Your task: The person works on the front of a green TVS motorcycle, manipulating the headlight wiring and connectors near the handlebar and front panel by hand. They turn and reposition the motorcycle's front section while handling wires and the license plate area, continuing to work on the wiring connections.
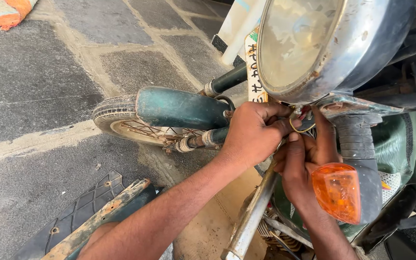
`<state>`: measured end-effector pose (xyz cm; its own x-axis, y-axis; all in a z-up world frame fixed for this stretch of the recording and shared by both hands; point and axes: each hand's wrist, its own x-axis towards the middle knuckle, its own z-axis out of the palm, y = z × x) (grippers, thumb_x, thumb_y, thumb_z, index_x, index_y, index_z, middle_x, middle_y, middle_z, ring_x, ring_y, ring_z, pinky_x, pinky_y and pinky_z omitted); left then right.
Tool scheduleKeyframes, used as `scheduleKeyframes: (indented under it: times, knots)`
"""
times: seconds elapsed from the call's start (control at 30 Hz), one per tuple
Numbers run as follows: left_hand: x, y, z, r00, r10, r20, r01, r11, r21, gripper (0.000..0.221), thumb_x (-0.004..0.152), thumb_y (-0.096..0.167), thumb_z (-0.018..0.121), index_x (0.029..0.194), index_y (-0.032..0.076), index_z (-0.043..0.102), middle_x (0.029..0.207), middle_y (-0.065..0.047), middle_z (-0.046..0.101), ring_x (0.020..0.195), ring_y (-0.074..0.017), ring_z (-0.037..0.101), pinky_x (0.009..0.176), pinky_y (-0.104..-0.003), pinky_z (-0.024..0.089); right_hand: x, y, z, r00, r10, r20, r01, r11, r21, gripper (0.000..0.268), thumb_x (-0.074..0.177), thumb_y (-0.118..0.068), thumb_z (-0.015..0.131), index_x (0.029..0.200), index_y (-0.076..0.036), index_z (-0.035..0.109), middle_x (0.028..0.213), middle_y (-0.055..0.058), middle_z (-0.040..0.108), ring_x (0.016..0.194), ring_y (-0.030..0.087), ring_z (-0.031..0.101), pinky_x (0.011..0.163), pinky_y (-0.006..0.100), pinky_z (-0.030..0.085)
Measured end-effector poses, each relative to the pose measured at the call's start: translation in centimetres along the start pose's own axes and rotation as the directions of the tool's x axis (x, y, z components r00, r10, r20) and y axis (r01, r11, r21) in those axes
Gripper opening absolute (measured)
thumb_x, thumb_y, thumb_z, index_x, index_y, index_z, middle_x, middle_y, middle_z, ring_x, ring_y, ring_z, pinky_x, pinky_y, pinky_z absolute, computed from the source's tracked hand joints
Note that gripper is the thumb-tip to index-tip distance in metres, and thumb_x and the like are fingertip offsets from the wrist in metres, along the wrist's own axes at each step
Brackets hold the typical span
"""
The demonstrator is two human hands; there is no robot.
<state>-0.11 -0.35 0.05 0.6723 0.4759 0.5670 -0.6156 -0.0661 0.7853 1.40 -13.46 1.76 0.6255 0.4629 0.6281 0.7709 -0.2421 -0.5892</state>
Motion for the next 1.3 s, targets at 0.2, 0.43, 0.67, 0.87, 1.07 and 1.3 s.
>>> scheduleKeyframes:
  times: [0.2,0.43,0.67,0.87,1.07,1.3]
  knots:
    - [-0.2,-1.4,0.7,0.997,0.08,-0.022,-0.082,0.991,-0.104,0.022,0.088,0.01,0.076,0.108,0.001,0.078,0.093,-0.012,0.08,0.08,-0.0102,0.073,0.075,-0.029,0.058,-0.1,-0.4,0.4,1.0,0.016,-0.006,-0.016,1.0,-0.025,0.059,0.108,-0.005,0.043,0.163,-0.008,0.023,0.066,0.004,0.061,0.053,0.007,0.052,0.051,0.022,0.046]
    - [-0.2,-1.0,1.0,1.0,0.0,-0.013,-0.002,0.988,-0.153,0.023,0.088,0.011,0.077,0.109,0.001,0.077,0.092,-0.013,0.081,0.08,-0.0112,0.071,0.074,-0.029,0.058,0.0,-0.3,0.3,1.0,0.024,-0.014,-0.024,0.999,-0.039,0.06,0.106,-0.005,0.044,0.162,-0.008,0.023,0.064,0.004,0.062,0.051,0.007,0.054,0.049,0.023,0.048]
    - [-0.2,-1.6,1.3,0.997,0.059,-0.042,-0.065,0.986,-0.151,0.025,0.089,0.009,0.076,0.112,0.001,0.076,0.095,-0.013,0.081,0.083,-0.0103,0.073,0.077,-0.029,0.058,0.0,-0.7,0.1,1.0,-0.012,-0.028,0.008,0.987,-0.158,0.059,0.106,-0.002,0.046,0.162,-0.007,0.028,0.067,0.006,0.066,0.056,0.007,0.057,0.052,0.023,0.047]
    - [-0.2,-1.5,1.7,1.0,-0.008,-0.013,0.005,0.966,-0.26,0.023,0.092,0.009,0.075,0.113,0.0,0.076,0.091,-0.01,0.078,0.078,-0.0076,0.066,0.071,-0.028,0.057,0.0,-0.8,-0.4,0.992,-0.125,-0.003,0.119,0.95,-0.288,0.059,0.105,0.0,0.049,0.16,-0.002,0.03,0.075,0.008,0.072,0.067,0.009,0.067,0.063,0.024,0.052]
    - [-0.6,-1.0,2.0,0.998,0.015,-0.062,-0.03,0.97,-0.243,0.021,0.093,0.008,0.074,0.114,0.001,0.077,0.087,-0.006,0.078,0.076,-0.0045,0.062,0.067,-0.027,0.055,0.2,-1.5,-0.4,0.996,-0.089,-0.023,0.075,0.924,-0.376,0.062,0.099,0.0,0.055,0.157,-0.002,0.034,0.065,0.008,0.068,0.058,0.012,0.066,0.058,0.026,0.051]
    - [-1.0,-0.6,1.4,0.981,0.164,-0.1,-0.167,0.986,-0.021,0.022,0.095,0.018,0.073,0.113,0.005,0.075,0.094,-0.012,0.079,0.08,-0.0178,0.078,0.071,-0.033,0.06,0.2,-1.4,-0.2,0.996,-0.075,-0.043,0.053,0.921,-0.386,0.065,0.098,0.001,0.057,0.158,-0.005,0.035,0.059,0.007,0.064,0.052,0.011,0.063,0.055,0.025,0.047]
